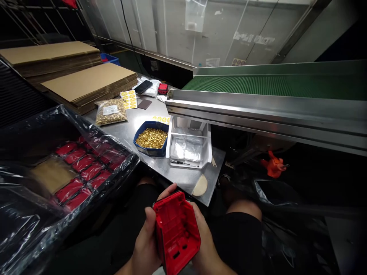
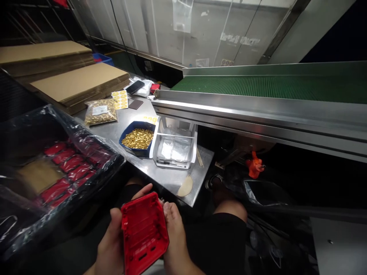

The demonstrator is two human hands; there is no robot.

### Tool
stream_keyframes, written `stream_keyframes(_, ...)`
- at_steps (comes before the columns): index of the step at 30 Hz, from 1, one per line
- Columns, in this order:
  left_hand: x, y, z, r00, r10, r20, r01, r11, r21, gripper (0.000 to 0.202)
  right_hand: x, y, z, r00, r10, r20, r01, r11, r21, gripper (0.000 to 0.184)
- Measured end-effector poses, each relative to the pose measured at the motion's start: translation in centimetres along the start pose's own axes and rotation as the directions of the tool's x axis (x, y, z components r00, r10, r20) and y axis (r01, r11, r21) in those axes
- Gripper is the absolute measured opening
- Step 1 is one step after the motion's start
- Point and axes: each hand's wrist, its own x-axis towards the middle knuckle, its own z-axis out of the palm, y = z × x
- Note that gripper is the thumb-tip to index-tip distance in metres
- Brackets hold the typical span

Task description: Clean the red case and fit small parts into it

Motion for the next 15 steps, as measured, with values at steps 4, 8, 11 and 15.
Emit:
stream_keyframes(4, -0.1, 0.2, 0.2, 0.999, -0.053, 0.005, 0.053, 0.992, -0.111, 0.061, 0.7, -1.4, -0.5, 0.989, 0.133, -0.063, -0.127, 0.987, 0.094, 0.042)
stream_keyframes(8, -0.2, 0.4, 0.4, 0.993, -0.113, 0.041, 0.118, 0.979, -0.166, 0.064, 1.2, -3.3, -0.9, 0.989, 0.146, -0.028, -0.141, 0.98, 0.139, 0.047)
stream_keyframes(11, -0.1, 0.5, 0.7, 0.986, -0.157, 0.057, 0.165, 0.972, -0.169, 0.068, 1.6, -4.1, -1.5, 0.996, 0.083, 0.032, -0.083, 0.997, 0.007, 0.049)
stream_keyframes(15, 0.0, 0.6, 0.1, 0.981, -0.195, 0.007, 0.193, 0.967, -0.164, 0.064, 3.9, -3.4, -3.0, 0.979, -0.191, 0.076, 0.2, 0.794, -0.574, 0.05)
